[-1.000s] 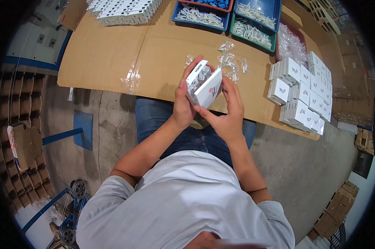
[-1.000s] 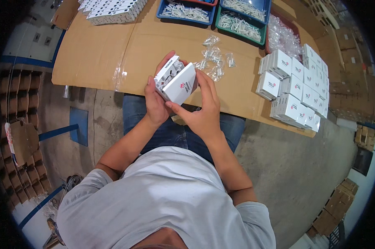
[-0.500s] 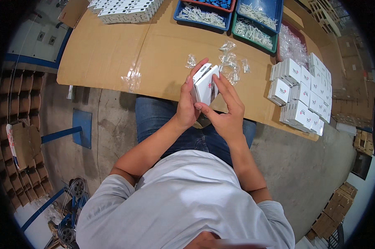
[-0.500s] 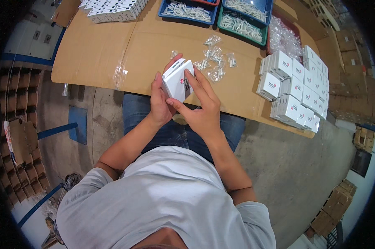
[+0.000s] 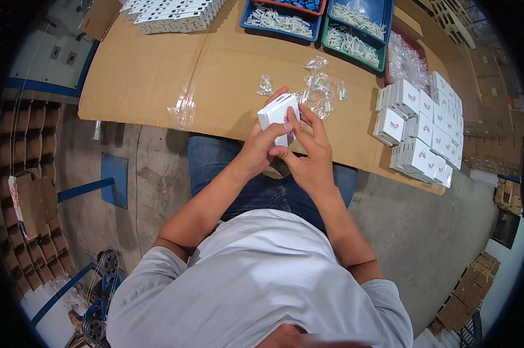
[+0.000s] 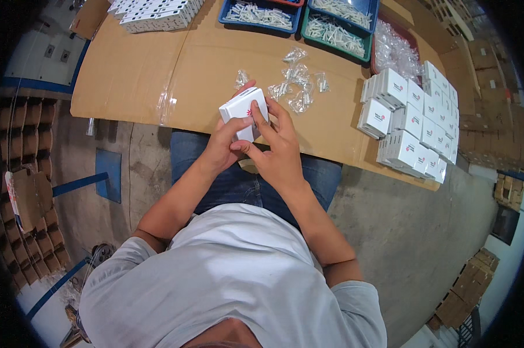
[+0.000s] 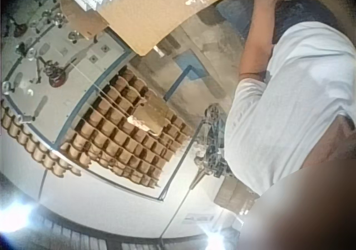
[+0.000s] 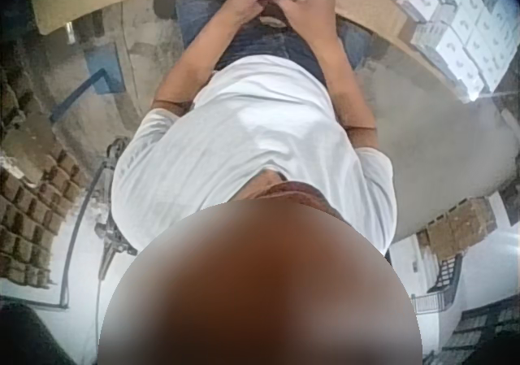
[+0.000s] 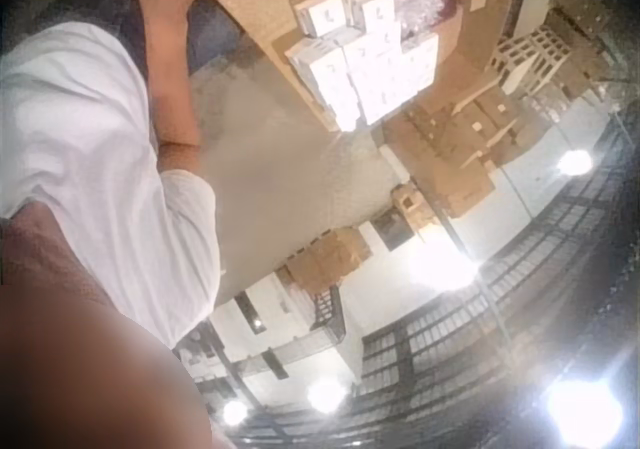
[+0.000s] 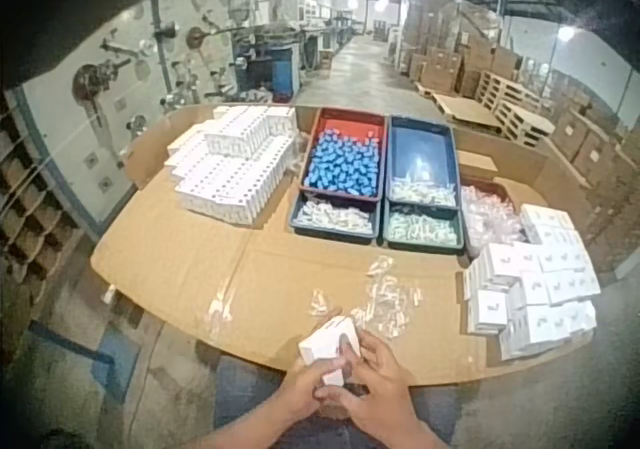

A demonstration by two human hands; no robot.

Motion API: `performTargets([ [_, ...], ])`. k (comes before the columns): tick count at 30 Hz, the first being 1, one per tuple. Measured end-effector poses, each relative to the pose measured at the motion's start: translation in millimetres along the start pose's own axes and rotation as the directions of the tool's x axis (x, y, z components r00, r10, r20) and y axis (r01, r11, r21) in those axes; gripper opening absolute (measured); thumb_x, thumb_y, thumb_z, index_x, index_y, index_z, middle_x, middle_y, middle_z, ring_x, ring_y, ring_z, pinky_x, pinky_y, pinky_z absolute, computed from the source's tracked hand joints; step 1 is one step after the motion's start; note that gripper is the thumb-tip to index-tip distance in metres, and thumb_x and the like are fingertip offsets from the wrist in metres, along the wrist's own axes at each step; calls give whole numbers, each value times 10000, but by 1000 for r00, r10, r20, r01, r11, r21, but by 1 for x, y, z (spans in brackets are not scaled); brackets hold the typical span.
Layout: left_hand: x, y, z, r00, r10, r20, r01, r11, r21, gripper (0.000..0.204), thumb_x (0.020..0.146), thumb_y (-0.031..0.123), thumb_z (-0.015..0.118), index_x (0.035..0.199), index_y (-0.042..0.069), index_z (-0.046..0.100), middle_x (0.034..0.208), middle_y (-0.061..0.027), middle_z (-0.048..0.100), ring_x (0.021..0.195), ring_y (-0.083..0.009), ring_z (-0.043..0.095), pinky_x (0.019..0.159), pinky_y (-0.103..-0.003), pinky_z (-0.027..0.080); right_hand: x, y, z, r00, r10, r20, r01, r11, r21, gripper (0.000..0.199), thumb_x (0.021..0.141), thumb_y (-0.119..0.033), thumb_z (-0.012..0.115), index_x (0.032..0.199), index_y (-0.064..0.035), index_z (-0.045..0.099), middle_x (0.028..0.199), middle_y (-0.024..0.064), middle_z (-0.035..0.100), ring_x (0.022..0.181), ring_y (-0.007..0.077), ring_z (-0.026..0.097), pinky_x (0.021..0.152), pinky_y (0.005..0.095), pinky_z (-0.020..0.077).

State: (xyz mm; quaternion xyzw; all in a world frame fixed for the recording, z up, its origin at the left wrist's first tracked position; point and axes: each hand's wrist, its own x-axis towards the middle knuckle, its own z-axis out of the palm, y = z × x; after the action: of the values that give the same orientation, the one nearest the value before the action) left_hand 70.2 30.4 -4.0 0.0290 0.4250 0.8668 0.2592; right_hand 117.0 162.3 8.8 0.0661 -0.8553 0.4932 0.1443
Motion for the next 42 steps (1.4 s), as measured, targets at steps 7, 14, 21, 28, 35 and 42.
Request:
performTargets([
  [7, 4, 5, -18, 957, -280, 74, 290, 927, -237, 552, 929, 195, 522, 1470, 100, 458, 1191, -84, 628, 1030, -194, 651, 875, -352, 553, 19, 4, -35, 975, -135, 179, 163, 975, -153, 772, 706, -329, 880, 1391, -120, 590, 1538, 192, 408, 1397, 412, 410, 1171, 498, 304],
  [14, 5, 11, -8, 917, -375, 138, 399, 857, -325, 418, 1002, 398, 446, 1275, 104, 564, 1106, -84, 674, 955, -215, 692, 825, -371, 572, 24, 17, -40, 920, -207, 332, 194, 978, 73, 751, 676, -240, 902, 1361, -100, 628, 1461, 156, 530, 1351, 343, 500, 1113, 443, 407],
  [21, 13, 5, -3, 908, -416, 49, 413, 868, -277, 652, 1028, 651, 272, 1301, 133, 558, 1130, -75, 677, 973, -222, 693, 810, -388, 582, 22, 15, -38, 932, -219, 290, 231, 973, -7, 710, 673, -224, 903, 1327, -92, 661, 1423, 177, 551, 1295, 335, 545, 1083, 430, 435],
  [28, 13, 9, 2, 907, -422, 0, 404, 870, -282, 652, 1032, 647, 265, 1331, 138, 541, 1171, -82, 671, 1011, -224, 691, 862, -394, 583, 23, 14, -42, 946, -248, 211, 258, 966, -22, 709, 672, -229, 900, 1326, -89, 662, 1409, 180, 559, 1282, 344, 552, 1070, 435, 446],
  [35, 15, 4, 1, 913, -407, 18, 396, 874, -281, 650, 1018, 658, 305, 1329, 139, 541, 1168, -80, 670, 1049, -233, 681, 873, -404, 571, 24, 15, -37, 929, -252, 271, 276, 960, -55, 714, 660, -248, 905, 1318, -102, 671, 1400, 173, 569, 1265, 344, 560, 1066, 437, 449],
  [42, 15, 3, -1, 918, -396, 27, 386, 877, -285, 630, 1040, 632, 265, 1316, 129, 524, 1145, -82, 662, 1017, -225, 684, 844, -399, 578, 22, 17, -35, 938, -226, 262, 239, 971, -16, 712, 660, -241, 906, 1318, -105, 670, 1399, 171, 572, 1257, 355, 567, 1057, 446, 451],
])
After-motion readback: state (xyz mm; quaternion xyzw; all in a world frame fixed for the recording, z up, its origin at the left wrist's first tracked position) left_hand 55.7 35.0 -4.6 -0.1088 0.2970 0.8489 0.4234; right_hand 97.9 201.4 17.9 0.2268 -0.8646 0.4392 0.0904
